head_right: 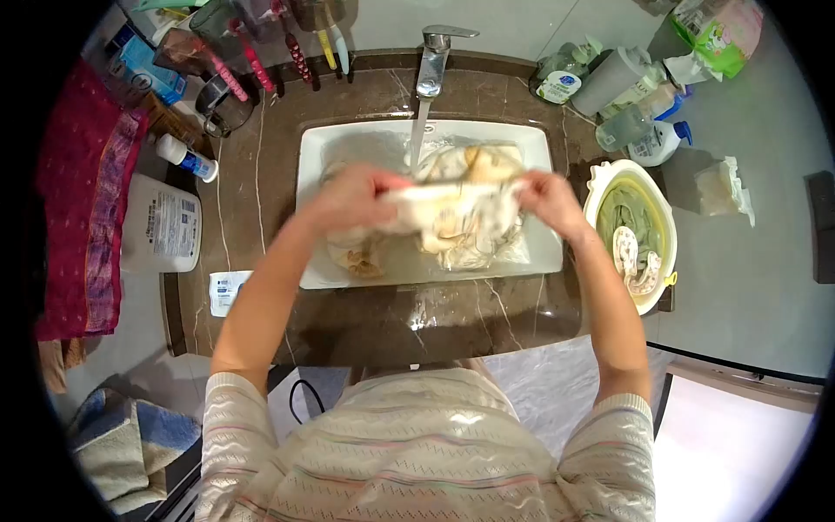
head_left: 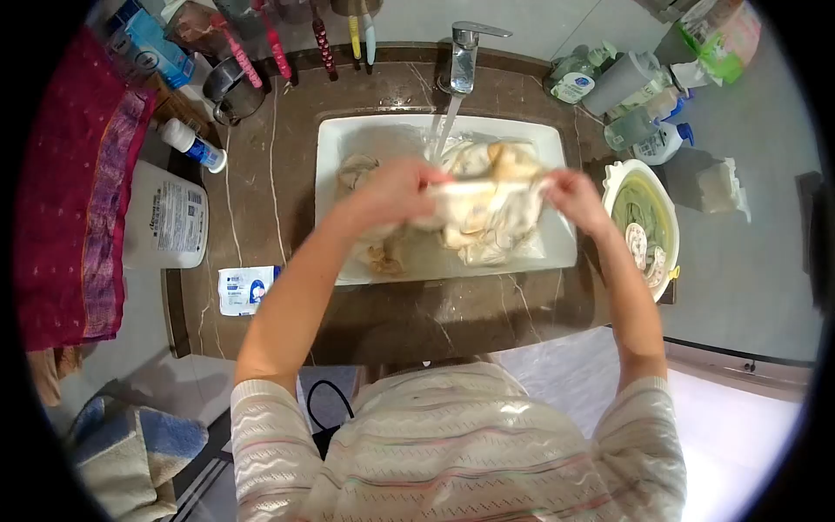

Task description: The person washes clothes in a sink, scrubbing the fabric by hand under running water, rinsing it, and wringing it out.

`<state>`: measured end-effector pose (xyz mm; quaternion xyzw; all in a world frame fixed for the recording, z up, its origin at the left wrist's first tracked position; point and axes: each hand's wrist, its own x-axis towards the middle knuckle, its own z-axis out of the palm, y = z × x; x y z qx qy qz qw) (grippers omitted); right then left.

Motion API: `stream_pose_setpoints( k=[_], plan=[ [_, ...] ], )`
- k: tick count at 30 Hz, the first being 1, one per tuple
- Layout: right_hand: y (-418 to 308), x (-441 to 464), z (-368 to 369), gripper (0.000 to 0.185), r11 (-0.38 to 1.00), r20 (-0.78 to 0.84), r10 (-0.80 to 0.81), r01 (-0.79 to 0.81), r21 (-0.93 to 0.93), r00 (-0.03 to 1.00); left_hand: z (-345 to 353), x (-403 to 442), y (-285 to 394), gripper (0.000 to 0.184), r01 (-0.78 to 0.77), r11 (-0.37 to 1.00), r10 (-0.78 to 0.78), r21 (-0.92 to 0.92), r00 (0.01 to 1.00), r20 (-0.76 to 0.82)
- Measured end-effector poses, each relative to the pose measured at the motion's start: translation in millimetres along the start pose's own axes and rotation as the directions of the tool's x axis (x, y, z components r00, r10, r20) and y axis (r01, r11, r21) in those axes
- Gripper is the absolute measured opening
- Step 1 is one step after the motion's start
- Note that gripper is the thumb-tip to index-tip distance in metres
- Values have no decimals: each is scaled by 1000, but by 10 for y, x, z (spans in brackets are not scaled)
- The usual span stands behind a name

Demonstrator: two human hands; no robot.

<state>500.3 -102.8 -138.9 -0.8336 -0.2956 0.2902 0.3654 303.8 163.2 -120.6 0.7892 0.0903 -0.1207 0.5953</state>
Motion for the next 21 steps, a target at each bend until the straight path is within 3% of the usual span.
stream_pose_setpoints(
  k=[1,3,5,6,7,9,12,13,15,18,21],
  plan=[
    [118,33,58,14,955,135,-121,152,-255,983,61,10,-82,39,32,992,-41,121,997,67],
    [22,81,46,15,869,82,1,39,-494,997,147,42,-216,47,76,933,-147,352,973,180],
    [-79,214,261,14,956,-194,-103,43,-289,976,258,66,-354,65,-38,769,110,639,991,-74],
    [-146,286,402,14,980,-338,-129,68,-188,932,321,85,-429,75,-51,644,268,763,950,-162],
    [-165,308,688,13,941,-386,-196,62,-332,901,431,124,-597,82,21,608,194,793,965,-174],
    [231,447,1087,13,739,-104,-263,131,-661,959,612,252,-949,97,167,509,46,844,974,-220],
    [728,638,1324,19,680,-197,-311,73,-730,930,596,370,-988,107,296,542,-174,787,955,-239],
    [768,683,1345,25,704,-208,-137,-53,-709,968,622,415,-1063,104,316,555,-168,770,949,-268],
    [799,767,1403,32,693,-227,-9,-157,-704,974,659,531,-1201,98,343,571,-147,746,937,-318],
    [950,929,1509,44,765,-153,141,-206,-610,978,759,648,-1328,94,369,523,-33,768,909,-415],
    [974,981,1528,56,747,-92,236,-241,-620,967,752,870,-1430,82,464,527,-145,712,875,-462]
  ],
)
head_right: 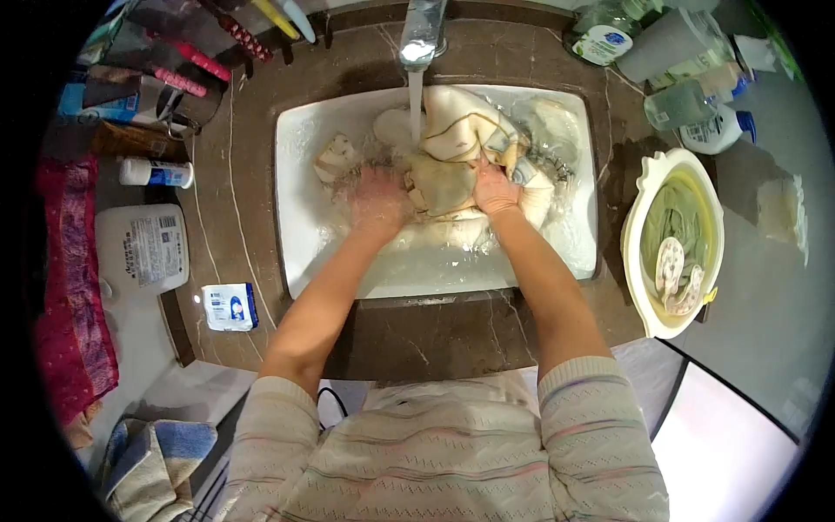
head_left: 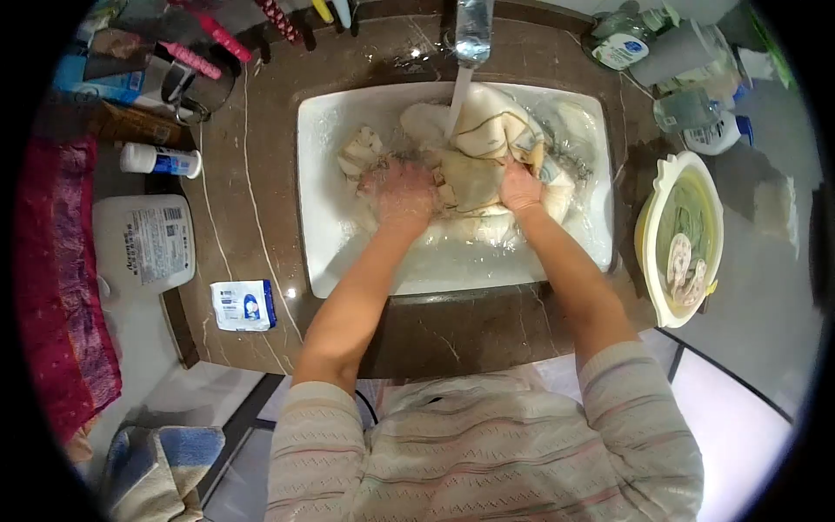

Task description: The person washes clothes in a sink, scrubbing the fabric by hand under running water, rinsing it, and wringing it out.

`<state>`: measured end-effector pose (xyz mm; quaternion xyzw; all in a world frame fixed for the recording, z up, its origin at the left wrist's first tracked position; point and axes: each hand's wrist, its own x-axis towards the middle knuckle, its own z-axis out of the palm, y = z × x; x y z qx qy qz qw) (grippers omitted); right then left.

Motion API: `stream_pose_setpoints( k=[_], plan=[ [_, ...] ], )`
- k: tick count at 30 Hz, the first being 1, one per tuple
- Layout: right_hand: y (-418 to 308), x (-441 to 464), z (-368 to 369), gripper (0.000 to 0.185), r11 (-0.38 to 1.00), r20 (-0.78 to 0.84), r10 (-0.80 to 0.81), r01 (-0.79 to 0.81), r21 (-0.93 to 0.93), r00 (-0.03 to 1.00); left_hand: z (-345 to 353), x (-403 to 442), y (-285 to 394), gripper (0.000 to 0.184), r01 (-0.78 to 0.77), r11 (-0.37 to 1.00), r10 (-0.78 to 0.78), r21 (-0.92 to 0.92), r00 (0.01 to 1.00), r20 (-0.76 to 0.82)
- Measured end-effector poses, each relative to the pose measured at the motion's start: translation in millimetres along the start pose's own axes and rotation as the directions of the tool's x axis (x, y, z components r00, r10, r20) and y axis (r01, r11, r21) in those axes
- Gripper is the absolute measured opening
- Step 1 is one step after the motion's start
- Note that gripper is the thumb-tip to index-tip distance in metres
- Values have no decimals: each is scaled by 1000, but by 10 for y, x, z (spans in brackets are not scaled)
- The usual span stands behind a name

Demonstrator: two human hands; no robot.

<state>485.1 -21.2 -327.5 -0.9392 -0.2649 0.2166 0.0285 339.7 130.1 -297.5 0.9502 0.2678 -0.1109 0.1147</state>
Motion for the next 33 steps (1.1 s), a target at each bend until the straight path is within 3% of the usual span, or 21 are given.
stream_pose_setpoints(
  k=[3,4,5,6,8,9,11,12,13,16,17,20,23,26,27,28,31,33],
  plan=[
    [-66,-39,-99,59,998,42,45,-46,30,998,-378,-116,6,62,-42,995,45,-89,998,36],
    [-88,-47,-147,60,997,51,58,-61,45,997,-426,-148,-73,56,12,936,24,-353,995,98],
    [-70,-87,-196,48,992,-47,1,5,128,999,-444,-179,-213,52,81,808,24,-584,985,169],
    [9,-34,-256,40,954,13,-32,27,299,999,-477,-214,-300,48,160,622,45,-767,970,239],
    [157,127,-340,26,796,118,-143,43,604,983,-530,-401,-359,45,210,198,61,-957,972,226],
    [-8,-34,-475,15,628,-201,-86,210,749,976,-538,-485,-376,44,224,-43,64,-974,973,221],
    [-790,-598,-765,16,326,-342,-7,326,888,939,-516,-548,-341,44,222,-174,94,-959,974,208],
    [-1094,-700,-551,18,535,-488,-114,467,704,865,-529,-570,-341,44,218,-235,108,-947,974,198],
    [-1270,-713,-360,19,687,-587,-252,570,451,769,-591,-617,-359,43,194,-256,99,-947,980,174],
    [-1027,-602,-305,23,757,-320,-461,555,345,828,-805,-825,-440,42,156,-276,76,-948,987,141],
    [-855,-608,-458,24,813,-129,-528,543,210,839,-841,-881,-448,42,159,-263,81,-951,986,142],
    [-367,-215,-138,23,743,-421,-590,667,51,689,-810,-938,-450,40,115,-177,86,-977,991,101],
    [-342,-282,-340,22,786,-316,-535,599,156,784,-770,-993,-516,41,113,-98,96,-989,990,104],
    [-859,-589,-659,21,835,-200,-153,235,498,968,-602,-940,-603,42,120,29,113,-992,986,122],
    [-1147,-732,-533,20,822,-265,-209,316,474,941,-557,-914,-619,43,117,89,122,-989,984,128],
    [-1337,-810,-391,19,803,-330,-263,396,446,907,-564,-909,-604,41,124,54,94,-991,987,129],
    [-996,-454,44,32,732,-445,-569,672,109,692,-661,-996,-606,40,119,-49,36,-992,992,118],
    [-562,-561,-541,39,841,-24,-533,526,-123,846,-850,-1106,-711,41,74,-131,42,-989,997,69]
  ],
)
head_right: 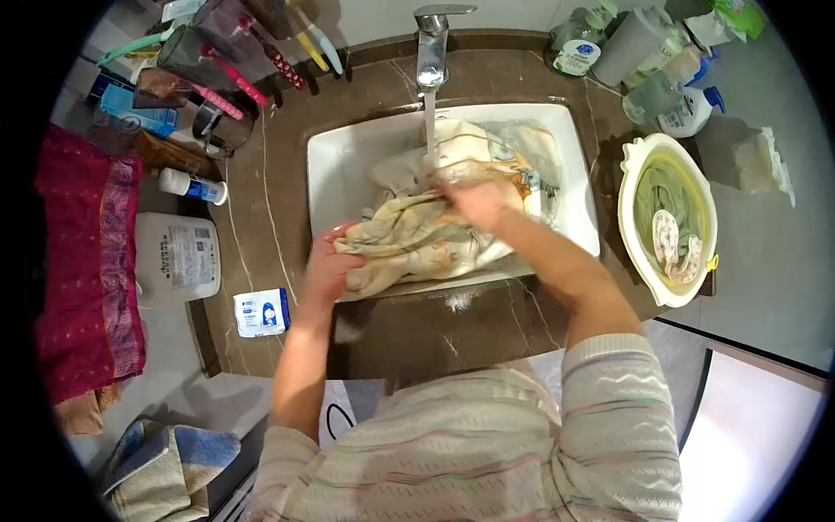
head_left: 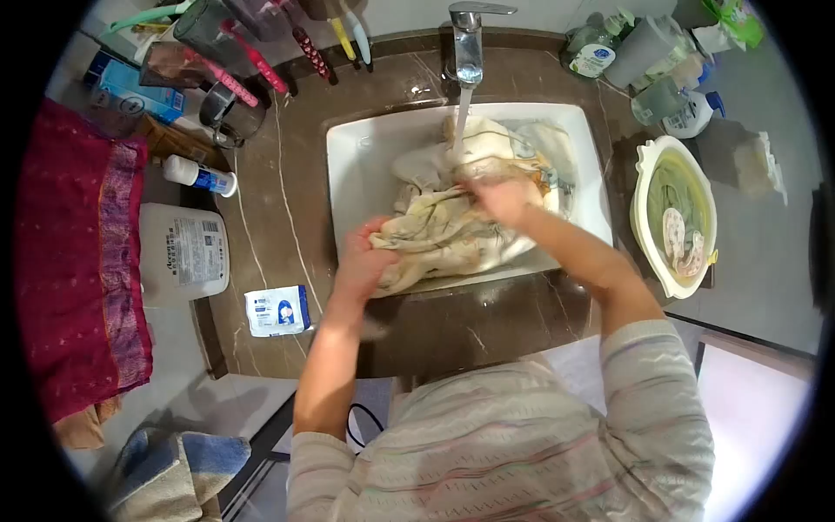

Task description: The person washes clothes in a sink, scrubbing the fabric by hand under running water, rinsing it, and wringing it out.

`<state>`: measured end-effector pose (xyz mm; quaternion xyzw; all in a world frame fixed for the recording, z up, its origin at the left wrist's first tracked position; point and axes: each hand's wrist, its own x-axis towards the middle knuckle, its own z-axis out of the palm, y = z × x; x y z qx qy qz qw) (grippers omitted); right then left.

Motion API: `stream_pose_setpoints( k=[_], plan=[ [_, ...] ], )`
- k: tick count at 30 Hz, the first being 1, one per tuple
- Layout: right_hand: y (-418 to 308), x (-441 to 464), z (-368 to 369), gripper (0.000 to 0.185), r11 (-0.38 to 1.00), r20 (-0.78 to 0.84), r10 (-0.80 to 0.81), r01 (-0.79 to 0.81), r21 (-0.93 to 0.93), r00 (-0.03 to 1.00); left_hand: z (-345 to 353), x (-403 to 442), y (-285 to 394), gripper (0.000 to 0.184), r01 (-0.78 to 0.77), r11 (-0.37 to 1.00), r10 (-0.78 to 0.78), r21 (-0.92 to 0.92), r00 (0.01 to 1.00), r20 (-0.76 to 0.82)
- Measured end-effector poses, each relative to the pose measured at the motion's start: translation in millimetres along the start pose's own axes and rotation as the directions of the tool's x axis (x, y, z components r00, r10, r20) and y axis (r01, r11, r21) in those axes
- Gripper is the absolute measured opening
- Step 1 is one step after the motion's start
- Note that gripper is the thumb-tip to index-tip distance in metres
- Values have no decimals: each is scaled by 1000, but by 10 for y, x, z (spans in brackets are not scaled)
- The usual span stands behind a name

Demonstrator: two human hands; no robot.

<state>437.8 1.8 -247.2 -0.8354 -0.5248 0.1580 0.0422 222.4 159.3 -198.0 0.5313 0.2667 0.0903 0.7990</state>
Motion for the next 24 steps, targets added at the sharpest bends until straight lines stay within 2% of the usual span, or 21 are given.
stream_pose_setpoints(
  k=[2,5,6,8,10,12,13,14,16,17,19,20,21,23,24],
  plan=[
    [382,-44,20,44,976,50,-68,76,-203,996,-92,-28,85,42,4,1000,-4,11,1000,15],
    [442,47,265,38,994,-235,86,-66,91,968,-233,-3,76,41,2,998,-3,66,1000,19],
    [231,111,197,36,894,-209,278,-173,413,937,-249,12,38,40,14,997,-15,77,1000,14],
    [-494,186,67,34,784,-354,301,-18,621,885,-225,55,-46,40,27,991,-33,132,999,41],
    [-1135,231,232,37,888,-435,114,105,448,893,-196,98,-86,41,20,973,-42,232,995,90],
    [-662,363,580,41,919,-569,-173,340,201,804,-233,-5,15,38,14,988,-19,153,999,26],
    [-439,269,386,45,977,-301,-127,172,128,945,-252,-59,65,37,11,994,-11,107,1000,-4],
    [-225,173,172,50,997,-6,-69,69,-32,998,-296,-86,96,37,-17,994,15,108,1000,14],
    [237,15,173,54,980,-57,-20,8,-197,998,-379,-131,148,38,-84,992,81,98,996,35],
    [394,-34,188,56,969,-81,-1,-19,-246,997,-354,-135,190,38,-49,980,47,193,999,16],
    [449,3,164,61,975,-138,34,-64,-215,990,-306,-47,312,38,15,922,-6,386,1000,-26],
    [447,37,186,60,989,-78,78,-87,-119,994,-363,31,263,46,-38,681,83,731,996,-26],
    [324,33,153,58,990,-31,123,-125,-65,992,-280,75,291,50,-102,486,199,868,980,3],
    [61,-47,124,55,977,68,205,-208,41,976,44,172,332,59,-155,11,388,988,911,139],
    [69,-113,185,43,983,114,182,-181,-20,977,208,240,298,63,-159,-36,311,987,937,162]
  ],
)
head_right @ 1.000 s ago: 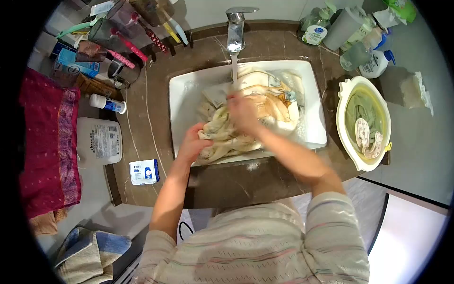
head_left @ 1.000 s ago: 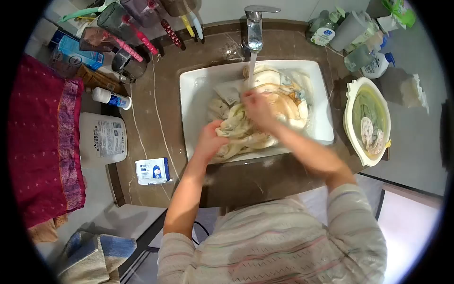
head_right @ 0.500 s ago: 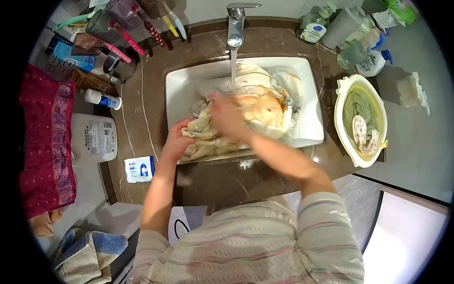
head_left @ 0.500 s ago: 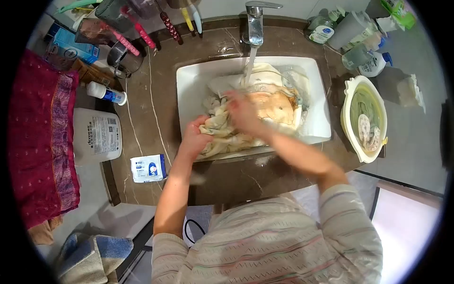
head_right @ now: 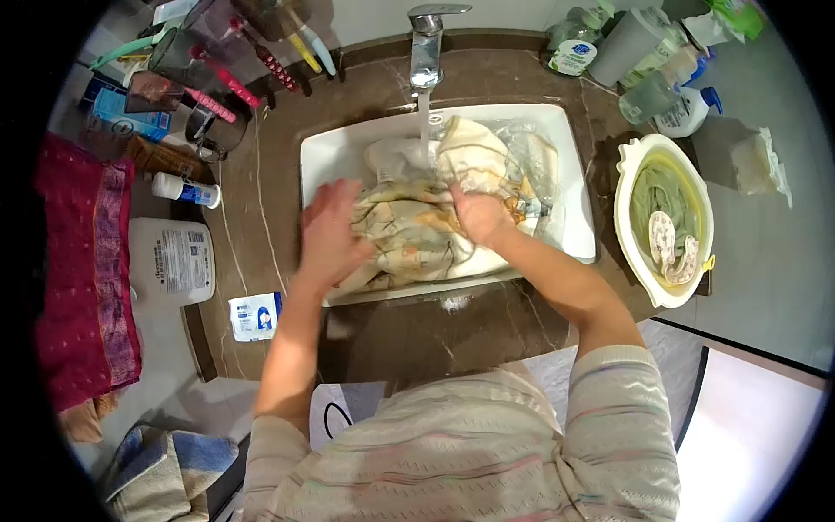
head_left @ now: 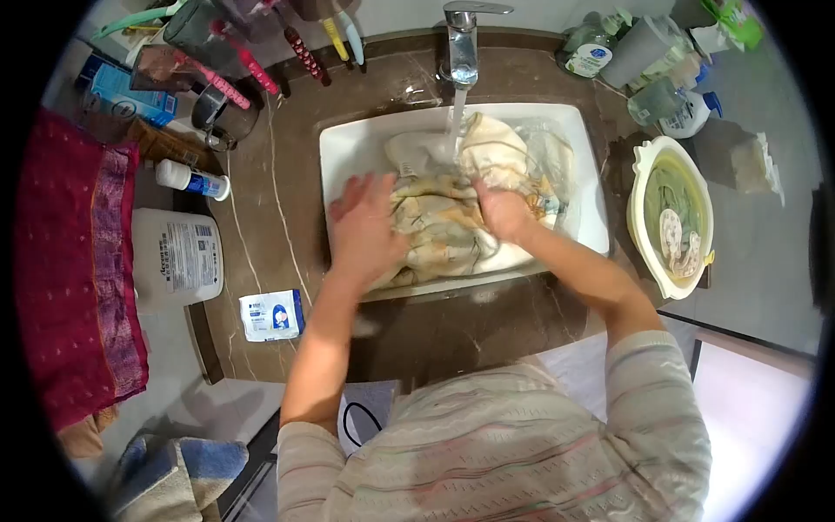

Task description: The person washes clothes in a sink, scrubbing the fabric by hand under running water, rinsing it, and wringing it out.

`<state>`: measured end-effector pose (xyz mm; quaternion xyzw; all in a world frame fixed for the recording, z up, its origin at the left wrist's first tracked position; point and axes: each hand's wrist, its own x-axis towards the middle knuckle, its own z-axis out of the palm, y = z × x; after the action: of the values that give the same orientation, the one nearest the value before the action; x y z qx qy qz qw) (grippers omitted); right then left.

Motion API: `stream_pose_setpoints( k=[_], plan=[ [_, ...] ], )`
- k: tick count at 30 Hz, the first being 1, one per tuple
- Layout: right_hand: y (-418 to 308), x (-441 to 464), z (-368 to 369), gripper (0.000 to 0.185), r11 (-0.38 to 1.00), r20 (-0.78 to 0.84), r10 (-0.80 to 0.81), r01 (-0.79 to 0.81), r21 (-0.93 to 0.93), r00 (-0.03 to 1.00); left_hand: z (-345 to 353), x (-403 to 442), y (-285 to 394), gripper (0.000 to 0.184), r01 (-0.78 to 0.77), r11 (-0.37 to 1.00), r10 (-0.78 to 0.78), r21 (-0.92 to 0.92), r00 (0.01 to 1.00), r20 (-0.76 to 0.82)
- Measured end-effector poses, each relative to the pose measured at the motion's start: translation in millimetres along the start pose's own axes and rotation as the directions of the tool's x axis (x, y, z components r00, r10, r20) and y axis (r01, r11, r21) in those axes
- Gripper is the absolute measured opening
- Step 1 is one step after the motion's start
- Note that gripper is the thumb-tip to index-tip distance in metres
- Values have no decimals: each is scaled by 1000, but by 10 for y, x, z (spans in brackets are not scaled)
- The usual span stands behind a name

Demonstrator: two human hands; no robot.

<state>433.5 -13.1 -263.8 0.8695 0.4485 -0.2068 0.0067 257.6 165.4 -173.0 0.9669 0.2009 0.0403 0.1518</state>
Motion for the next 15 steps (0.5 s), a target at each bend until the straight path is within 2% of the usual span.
stream_pose_setpoints(
  k=[2,3,5,8,10,11,12,13,15],
  plan=[
    [247,79,196,40,999,-19,-30,30,-35,999,138,119,249,71,-47,996,33,79,985,167],
    [328,116,242,39,997,-31,-49,47,-53,998,289,153,229,69,-39,996,20,81,975,222],
    [349,95,144,29,1000,-1,13,-13,22,1000,656,237,132,65,-23,996,-7,90,946,325],
    [409,109,222,26,994,29,87,-88,69,996,649,378,125,55,-53,994,8,93,906,423],
    [423,109,284,27,985,30,110,-113,129,994,426,660,136,49,-63,995,32,80,940,340],
    [400,99,264,28,980,30,126,-129,153,992,252,813,229,54,-119,993,119,1,992,37],
    [347,74,225,28,974,33,142,-146,173,989,28,973,358,60,-192,979,168,-64,947,-273],
    [315,55,207,29,969,38,156,-160,190,987,-241,1171,535,58,-337,941,310,34,814,-491],
    [320,64,224,29,973,5,127,-125,192,992,-563,1572,875,62,-408,902,415,141,731,-542]
  ],
)
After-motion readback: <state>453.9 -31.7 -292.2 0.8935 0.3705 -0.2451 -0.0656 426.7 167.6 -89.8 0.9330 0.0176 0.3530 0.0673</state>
